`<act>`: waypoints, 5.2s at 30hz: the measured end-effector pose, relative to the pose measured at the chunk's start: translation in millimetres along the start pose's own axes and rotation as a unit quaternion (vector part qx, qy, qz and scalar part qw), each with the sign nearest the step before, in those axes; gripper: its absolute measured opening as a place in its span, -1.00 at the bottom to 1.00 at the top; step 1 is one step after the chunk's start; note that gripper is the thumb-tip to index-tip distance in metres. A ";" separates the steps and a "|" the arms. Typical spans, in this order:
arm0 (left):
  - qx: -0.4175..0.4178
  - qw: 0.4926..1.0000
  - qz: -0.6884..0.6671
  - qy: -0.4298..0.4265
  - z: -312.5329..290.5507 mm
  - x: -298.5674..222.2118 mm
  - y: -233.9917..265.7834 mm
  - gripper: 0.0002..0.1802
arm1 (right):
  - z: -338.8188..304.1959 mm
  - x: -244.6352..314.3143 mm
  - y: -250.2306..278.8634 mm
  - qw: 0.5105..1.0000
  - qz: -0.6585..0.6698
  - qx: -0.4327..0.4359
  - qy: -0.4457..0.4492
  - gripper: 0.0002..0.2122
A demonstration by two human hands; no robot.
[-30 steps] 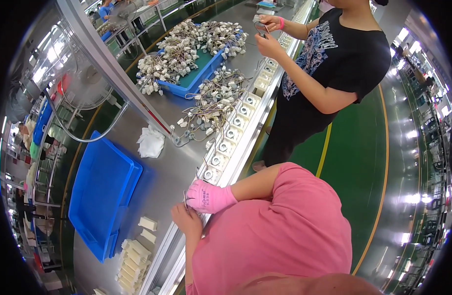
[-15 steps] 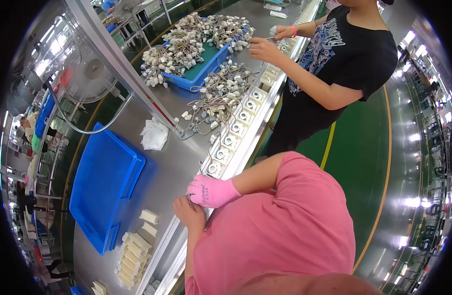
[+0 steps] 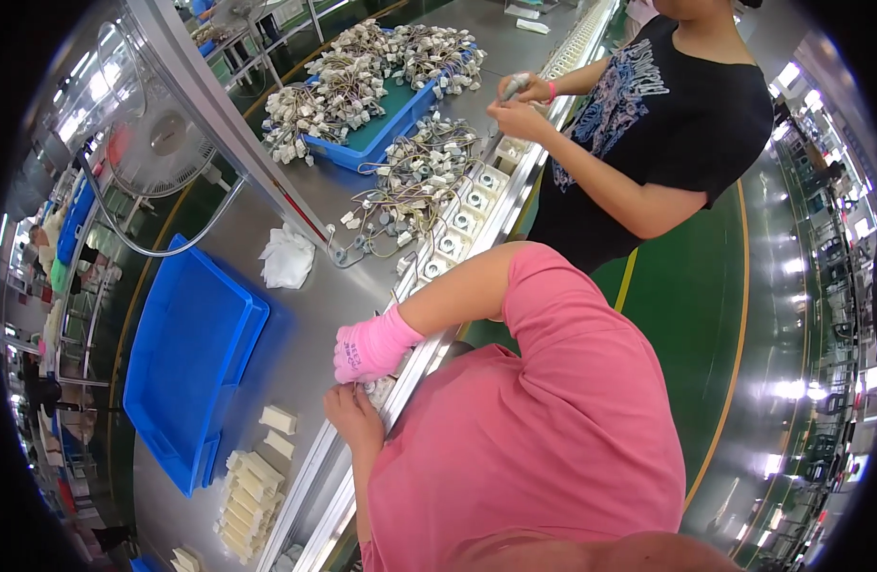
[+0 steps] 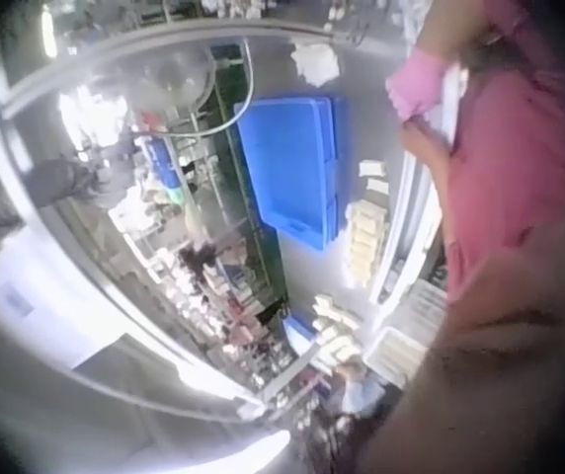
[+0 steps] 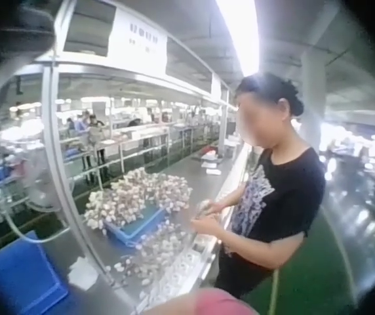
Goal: The person assembles small electronic components by hand, placing them into white housings on a production line.
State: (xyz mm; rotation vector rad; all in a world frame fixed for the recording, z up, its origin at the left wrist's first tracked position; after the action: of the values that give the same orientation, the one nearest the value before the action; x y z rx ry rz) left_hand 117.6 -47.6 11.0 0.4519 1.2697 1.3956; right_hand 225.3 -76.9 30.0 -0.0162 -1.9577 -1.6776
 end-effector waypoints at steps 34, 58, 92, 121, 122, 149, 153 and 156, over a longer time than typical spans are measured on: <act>-0.006 0.998 -0.047 0.040 2.6 8.8 -6.8 -0.91 | -18.0 17.5 3.1 0.990 0.026 0.048 -0.132 -0.78; -0.040 0.988 -0.013 0.151 -0.5 14.3 -10.2 -0.89 | 9.2 11.0 1.9 0.984 -0.117 0.108 -0.083 -0.77; -0.040 0.973 -0.185 0.133 10.0 2.3 -9.2 -0.75 | -28.9 -228.0 -28.2 0.886 -0.220 0.142 -0.384 -0.74; 0.162 0.763 -0.554 0.290 44.6 47.2 -9.5 -0.69 | -5.5 4.4 38.7 0.910 0.322 -0.149 -0.216 -0.52; 0.148 0.755 -0.565 0.298 43.0 50.1 -9.0 -0.69 | -5.5 1.4 35.8 0.901 0.338 -0.173 -0.209 -0.57; 0.015 0.995 -0.097 0.019 -11.8 22.9 8.6 -0.90 | -16.6 49.7 -28.9 0.961 -0.035 -0.257 -0.099 -0.86; 0.023 0.994 -0.101 0.025 -15.1 23.5 4.0 -0.90 | -23.7 52.8 -30.1 0.929 -0.008 -0.349 -0.123 -0.85; 0.011 0.992 -0.123 0.031 -14.7 24.6 4.9 -0.89 | -19.5 57.0 -32.6 0.933 -0.012 -0.326 -0.149 -0.84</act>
State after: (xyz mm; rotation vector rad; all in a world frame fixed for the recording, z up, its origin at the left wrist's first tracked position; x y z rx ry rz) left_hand 95.9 -31.1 0.7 0.2586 1.3428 1.1960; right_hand 173.3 -121.2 25.2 -0.5231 -1.4975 -2.3774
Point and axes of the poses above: each hand's wrist, its own z-axis towards the middle knuckle, its own y-axis out of the back of the hand, x = y × z, the point moved 5 cm from there along z, towards the middle knuckle, and after that the axes turned 10 degrees about z, right-handed, at the moved point
